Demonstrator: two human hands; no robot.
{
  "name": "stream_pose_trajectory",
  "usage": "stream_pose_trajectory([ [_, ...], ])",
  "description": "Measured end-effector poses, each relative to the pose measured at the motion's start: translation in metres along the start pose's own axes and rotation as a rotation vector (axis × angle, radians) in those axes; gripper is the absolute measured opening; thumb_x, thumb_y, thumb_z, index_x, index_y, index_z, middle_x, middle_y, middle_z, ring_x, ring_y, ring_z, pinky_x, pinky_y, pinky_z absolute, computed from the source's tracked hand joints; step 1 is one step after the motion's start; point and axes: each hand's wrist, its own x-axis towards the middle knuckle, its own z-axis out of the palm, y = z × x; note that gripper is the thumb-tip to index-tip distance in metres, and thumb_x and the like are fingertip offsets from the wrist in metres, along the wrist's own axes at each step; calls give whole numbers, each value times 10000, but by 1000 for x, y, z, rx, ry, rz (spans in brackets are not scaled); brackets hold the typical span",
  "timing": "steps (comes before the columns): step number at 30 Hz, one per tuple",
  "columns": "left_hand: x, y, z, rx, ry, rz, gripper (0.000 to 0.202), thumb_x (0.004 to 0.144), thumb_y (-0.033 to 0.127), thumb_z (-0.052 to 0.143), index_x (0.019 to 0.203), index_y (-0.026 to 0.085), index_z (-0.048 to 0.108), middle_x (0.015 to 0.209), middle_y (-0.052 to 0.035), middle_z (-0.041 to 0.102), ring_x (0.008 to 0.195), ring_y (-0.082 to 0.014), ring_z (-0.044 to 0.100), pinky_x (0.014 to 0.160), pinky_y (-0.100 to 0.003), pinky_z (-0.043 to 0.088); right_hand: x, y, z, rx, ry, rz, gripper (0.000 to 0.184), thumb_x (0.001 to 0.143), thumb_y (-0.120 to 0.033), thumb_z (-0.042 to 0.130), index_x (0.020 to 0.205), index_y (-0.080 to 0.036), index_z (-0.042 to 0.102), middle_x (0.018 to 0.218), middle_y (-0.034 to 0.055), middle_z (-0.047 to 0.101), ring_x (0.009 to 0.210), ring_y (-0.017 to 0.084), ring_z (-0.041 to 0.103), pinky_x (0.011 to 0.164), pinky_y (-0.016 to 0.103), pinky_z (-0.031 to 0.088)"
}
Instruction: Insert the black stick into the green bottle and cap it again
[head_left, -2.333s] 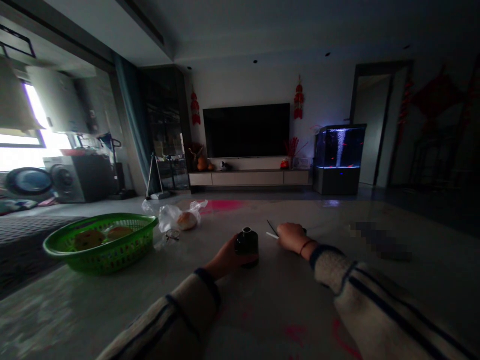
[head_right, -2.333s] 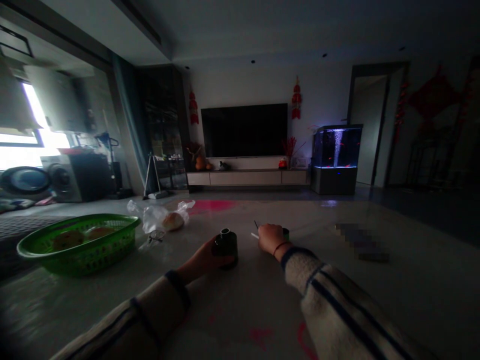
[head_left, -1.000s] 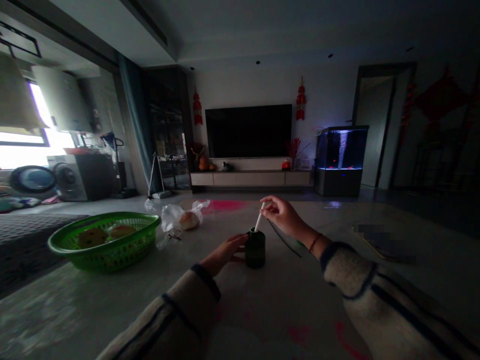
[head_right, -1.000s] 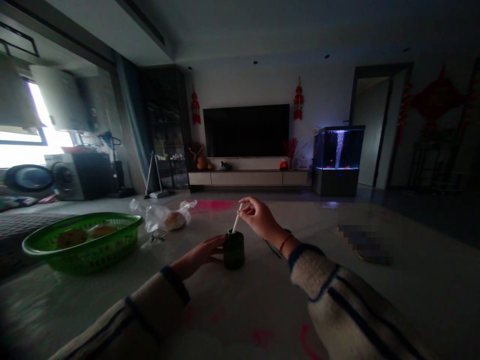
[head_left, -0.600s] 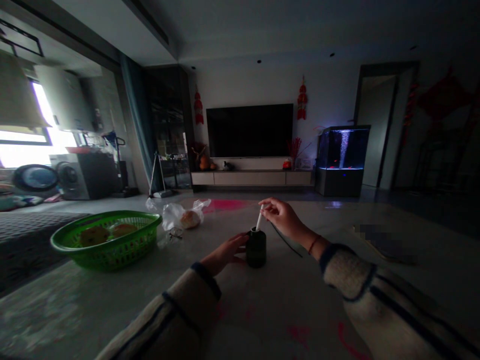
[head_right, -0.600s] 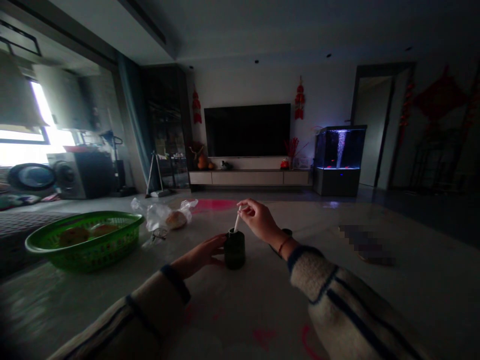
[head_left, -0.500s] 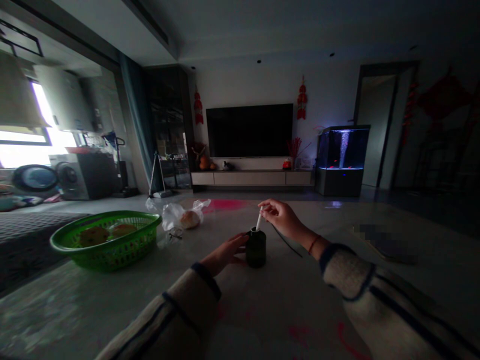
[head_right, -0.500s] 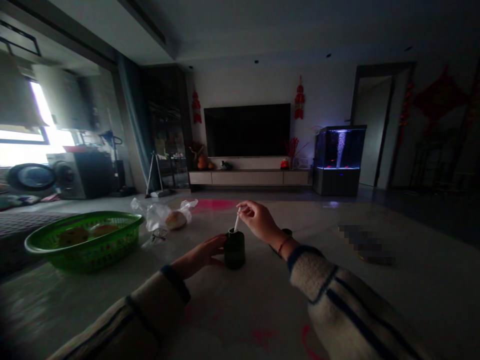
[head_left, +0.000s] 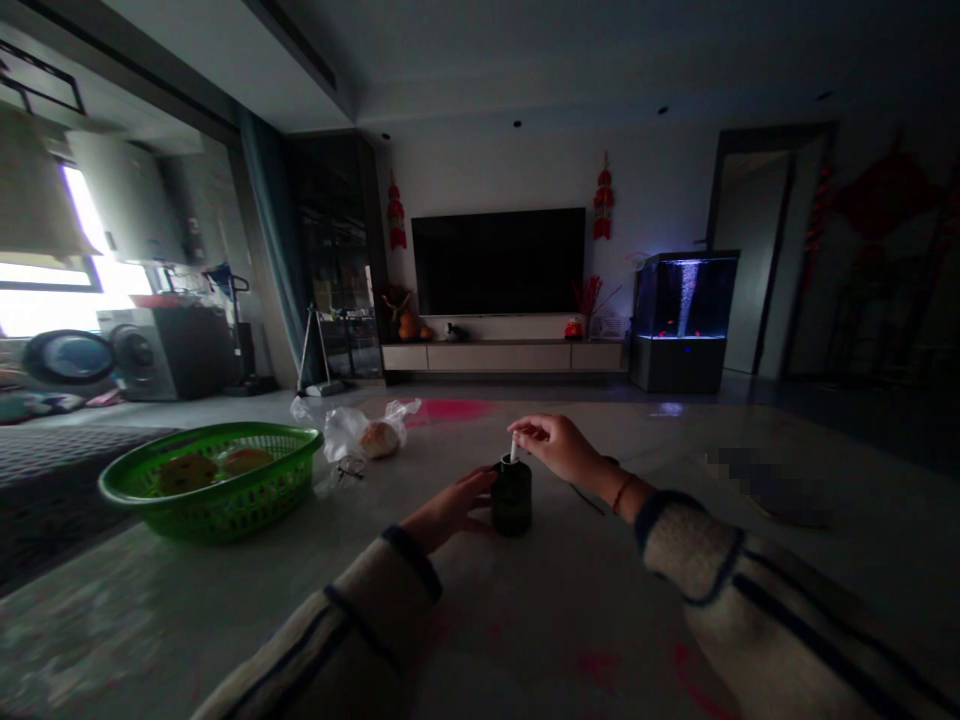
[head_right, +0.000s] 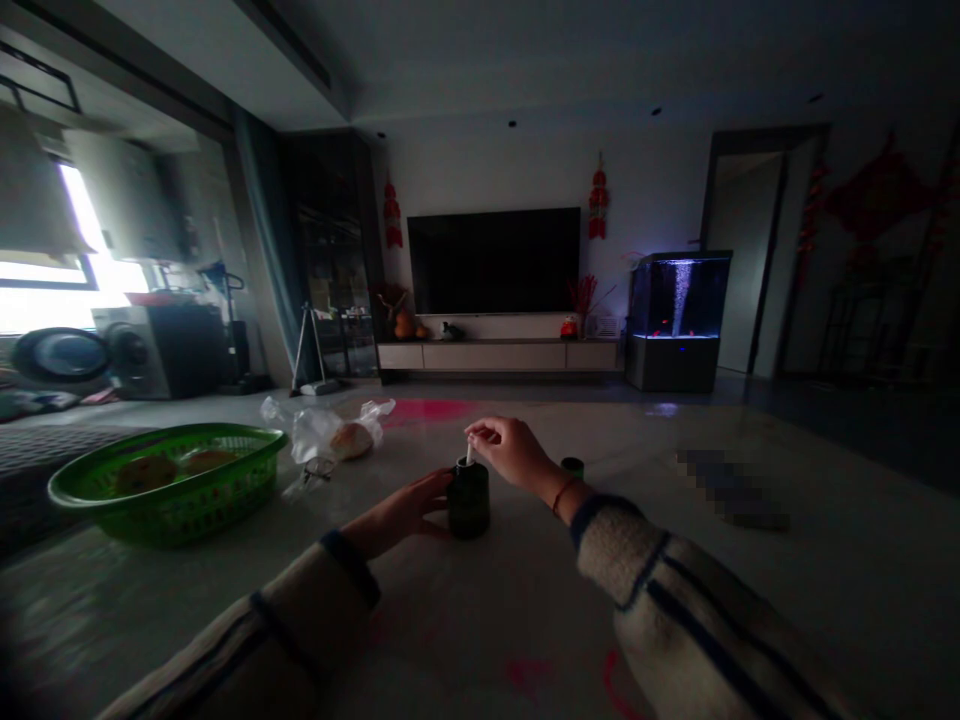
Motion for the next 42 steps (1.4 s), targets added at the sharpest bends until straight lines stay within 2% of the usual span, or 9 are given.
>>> stream_pose_trajectory([
  [5, -1, 0, 0, 15, -29, 26, 519, 724, 481, 528, 1182, 254, 435, 1273, -90, 461, 1163, -288, 414, 757, -397, 471, -3, -3, 0, -97, -33, -12, 191, 758, -267, 543, 832, -153, 677, 848, 64, 680, 784, 151, 612, 722, 277, 454],
  [10, 2, 0, 1, 21, 25, -9, 498, 727, 461, 522, 1172, 253, 437, 1268, -91, 462, 1156, -287, 419, 751, -400, 468, -4, -2, 0, -164, -64, -45, 176, 742, -272, 569, 802, -164, 695, 897, 64, 673, 872, 159, 599, 770, 276, 431],
  [25, 4, 0, 2, 44, 50, -8, 447, 730, 474, 519, 1121, 263, 468, 1245, -72, 493, 1158, -282, 423, 745, -389, 470, -5, 2, 3, -137, -110, -17, 174, 740, -299, 572, 804, -183, 684, 859, 44, 681, 834, 159, 607, 752, 280, 439],
  [29, 5, -1, 2, 38, 44, -9, 470, 730, 476, 517, 1137, 251, 449, 1267, -83, 474, 1167, -285, 417, 739, -386, 473, -1, 3, 0, -79, -67, 8, 238, 770, -326, 538, 904, -165, 652, 865, 55, 682, 793, 152, 617, 727, 281, 454],
  [31, 3, -1, 2, 35, 36, 7, 501, 720, 487, 525, 1151, 245, 440, 1279, -94, 462, 1169, -290, 415, 733, -383, 474, 2, 5, -6, -107, -32, 10, 240, 787, -326, 513, 894, -157, 646, 881, 65, 679, 806, 153, 616, 732, 276, 453],
  [33, 1, 0, 2, 39, 35, 12, 525, 710, 502, 532, 1157, 242, 438, 1288, -99, 454, 1168, -293, 415, 735, -379, 473, 4, 9, -14, -197, 0, 33, 233, 798, -317, 495, 865, -153, 647, 870, 71, 679, 808, 154, 617, 728, 267, 451],
  [36, -2, 0, 2, 51, 27, 17, 535, 697, 519, 541, 1150, 250, 449, 1288, -89, 458, 1167, -292, 416, 750, -380, 468, 0, 19, -26, -479, -17, 146, 209, 787, -298, 500, 843, -166, 651, 827, 71, 683, 769, 166, 624, 690, 263, 448],
  [39, -2, 1, 2, 56, 21, 26, 536, 687, 530, 546, 1142, 259, 458, 1273, -80, 473, 1165, -291, 419, 754, -386, 469, -10, 31, -32, -840, -185, 269, 191, 750, -296, 543, 825, -173, 668, 845, 99, 684, 787, 203, 631, 662, 275, 443],
  [42, -1, 0, 1, 46, 38, 3, 536, 691, 526, 546, 1142, 251, 456, 1274, -88, 471, 1164, -292, 421, 747, -386, 472, -17, 40, -33, -1013, -354, 335, 177, 718, -290, 581, 774, -160, 687, 848, 133, 685, 799, 228, 640, 637, 272, 445],
])
